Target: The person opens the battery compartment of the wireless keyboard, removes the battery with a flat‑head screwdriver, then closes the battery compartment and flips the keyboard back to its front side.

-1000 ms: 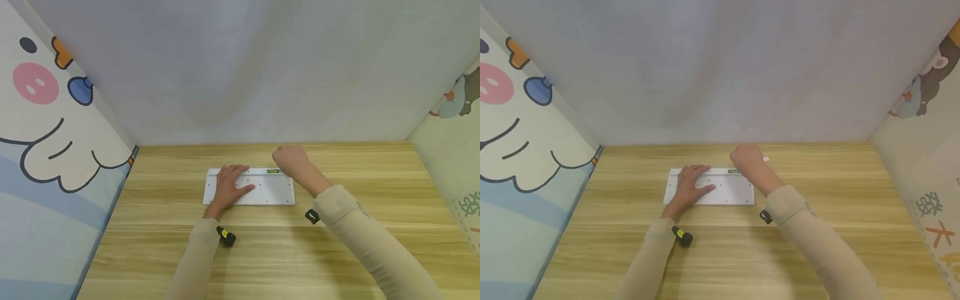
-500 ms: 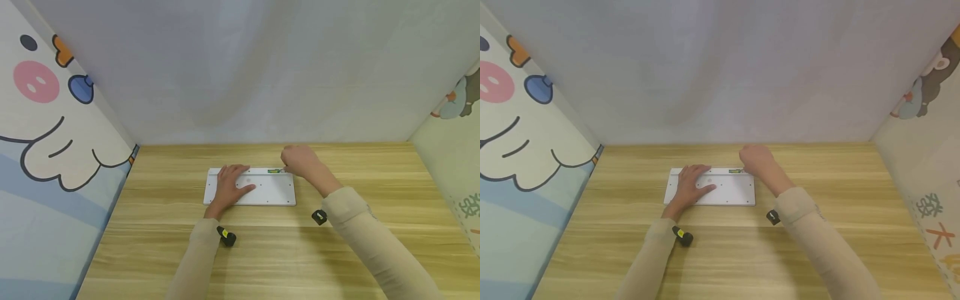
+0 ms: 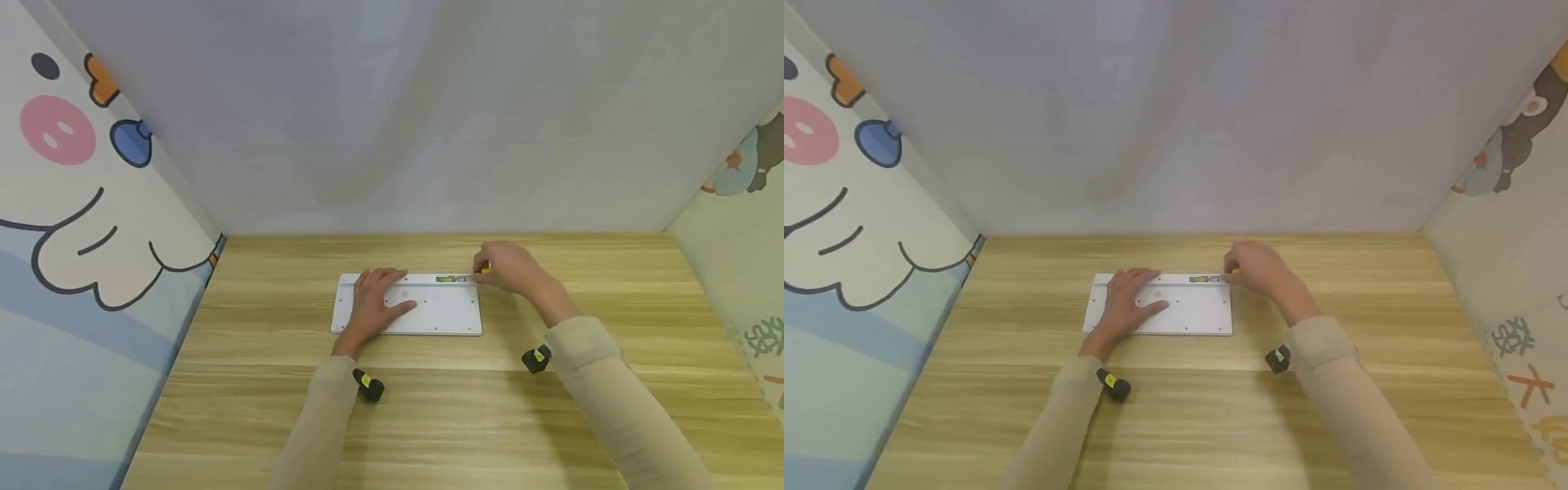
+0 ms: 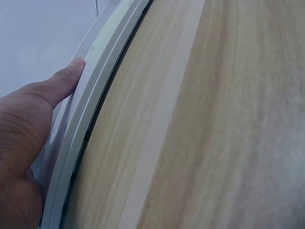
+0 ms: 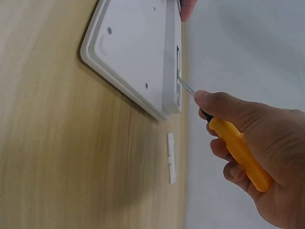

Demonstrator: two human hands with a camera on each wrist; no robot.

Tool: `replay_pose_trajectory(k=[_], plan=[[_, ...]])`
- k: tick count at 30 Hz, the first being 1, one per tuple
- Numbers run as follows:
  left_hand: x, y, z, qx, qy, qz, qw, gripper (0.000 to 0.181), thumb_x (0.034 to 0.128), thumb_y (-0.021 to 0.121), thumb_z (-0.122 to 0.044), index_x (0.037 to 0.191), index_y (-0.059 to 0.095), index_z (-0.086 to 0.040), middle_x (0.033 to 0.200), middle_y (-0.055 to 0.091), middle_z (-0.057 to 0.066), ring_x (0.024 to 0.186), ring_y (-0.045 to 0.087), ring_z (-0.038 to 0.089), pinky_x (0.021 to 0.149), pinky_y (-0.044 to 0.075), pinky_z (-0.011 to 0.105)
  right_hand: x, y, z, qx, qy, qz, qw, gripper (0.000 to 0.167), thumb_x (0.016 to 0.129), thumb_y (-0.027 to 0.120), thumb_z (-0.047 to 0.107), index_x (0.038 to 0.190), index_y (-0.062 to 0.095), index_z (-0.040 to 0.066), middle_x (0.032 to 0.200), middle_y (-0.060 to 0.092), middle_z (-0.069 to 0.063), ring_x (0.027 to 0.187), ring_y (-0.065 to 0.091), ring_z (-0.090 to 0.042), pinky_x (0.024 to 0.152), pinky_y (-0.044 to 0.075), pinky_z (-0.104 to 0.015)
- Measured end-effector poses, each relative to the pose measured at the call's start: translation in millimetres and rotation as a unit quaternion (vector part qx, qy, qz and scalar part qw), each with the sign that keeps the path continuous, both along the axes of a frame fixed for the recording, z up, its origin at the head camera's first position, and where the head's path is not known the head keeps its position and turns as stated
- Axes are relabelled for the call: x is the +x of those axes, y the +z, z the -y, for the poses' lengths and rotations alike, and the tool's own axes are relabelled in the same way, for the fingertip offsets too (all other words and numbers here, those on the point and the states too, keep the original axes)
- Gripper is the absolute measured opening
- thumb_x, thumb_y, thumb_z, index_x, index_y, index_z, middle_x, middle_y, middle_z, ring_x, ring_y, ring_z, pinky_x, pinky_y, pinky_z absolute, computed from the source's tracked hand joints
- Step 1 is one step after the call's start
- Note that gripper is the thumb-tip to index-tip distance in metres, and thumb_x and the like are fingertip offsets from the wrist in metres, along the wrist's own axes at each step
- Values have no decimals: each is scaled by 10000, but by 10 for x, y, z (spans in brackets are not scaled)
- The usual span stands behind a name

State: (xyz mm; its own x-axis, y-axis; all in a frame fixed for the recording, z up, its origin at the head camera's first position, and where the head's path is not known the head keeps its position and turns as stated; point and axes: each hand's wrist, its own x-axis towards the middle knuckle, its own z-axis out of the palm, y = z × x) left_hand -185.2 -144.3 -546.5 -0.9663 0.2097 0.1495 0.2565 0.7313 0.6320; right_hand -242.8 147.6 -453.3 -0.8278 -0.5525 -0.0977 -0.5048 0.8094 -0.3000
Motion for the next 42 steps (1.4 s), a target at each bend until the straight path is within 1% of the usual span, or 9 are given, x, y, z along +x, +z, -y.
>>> replay_pose_trajectory(k=[7,12,18,22,26,30,33,36,42], plan=[[5,1,1,13,-43,84,10000,661,868,792,-440,1448,559,-224,1482,563,57,1429,468,261,1327,74,503,-18,-259,-166,-1006,-291,284,9941,88,903,774,223,877,786,140,916,722,-56,863,637,-213,806,534,-395],[4,-17,-3,-5,-65,55,10000,665,866,792,-445,1447,558,-223,1478,566,55,1426,471,259,1325,81,510,12,-413,-251,-1618,-722,656,9820,95,907,781,245,929,792,154,1026,756,-70,875,613,-201,775,499,-320],[-3,-33,-9,-65,-48,22,10000,666,864,791,-455,1447,557,-234,1483,564,46,1429,471,254,1324,91,510,50,-501,-291,-1945,-853,674,9749,95,899,792,231,947,788,149,999,754,-68,831,579,-174,729,472,-269],[-5,-28,-16,-76,-44,50,9999,664,868,785,-463,1451,552,-247,1490,560,37,1435,468,249,1326,93,506,68,-469,-282,-1805,-822,555,9786,97,903,785,244,948,785,158,1007,750,-51,864,596,-189,769,485,-295],[-2,-20,-15,-119,-57,102,9999,667,871,781,-467,1458,546,-252,1497,555,35,1440,465,247,1329,89,499,81,-362,-236,-1354,-649,332,9881,120,917,766,272,962,790,164,998,734,-36,898,624,-211,824,514,-367],[-2,-18,-6,-137,-57,55,9999,670,872,779,-467,1459,545,-247,1496,557,38,1438,466,254,1327,93,503,103,-232,-144,-738,-470,41,9962,141,932,746,291,967,790,163,946,690,-20,835,603,-191,777,510,-382],[-5,-25,-1,-109,-49,-3,9999,669,869,782,-465,1454,551,-238,1490,562,45,1435,469,260,1325,98,511,122,-167,-88,-443,-389,-123,9982,134,934,743,293,952,786,168,931,682,-9,795,585,-179,733,503,-373],[-12,-38,2,-86,-54,2,9999,665,871,781,-464,1453,553,-236,1489,562,49,1433,470,261,1325,96,509,134,-141,-70,-358,-397,-177,9984,130,932,746,292,945,785,169,926,683,-7,790,588,-181,723,508,-373],[-21,-49,13,-115,-61,-55,9999,664,873,777,-470,1452,552,-238,1486,565,52,1430,473,268,1322,104,517,117,-179,-93,-563,-494,-11,9972,147,940,738,285,961,795,151,937,695,-30,799,586,-186,743,501,-382]])
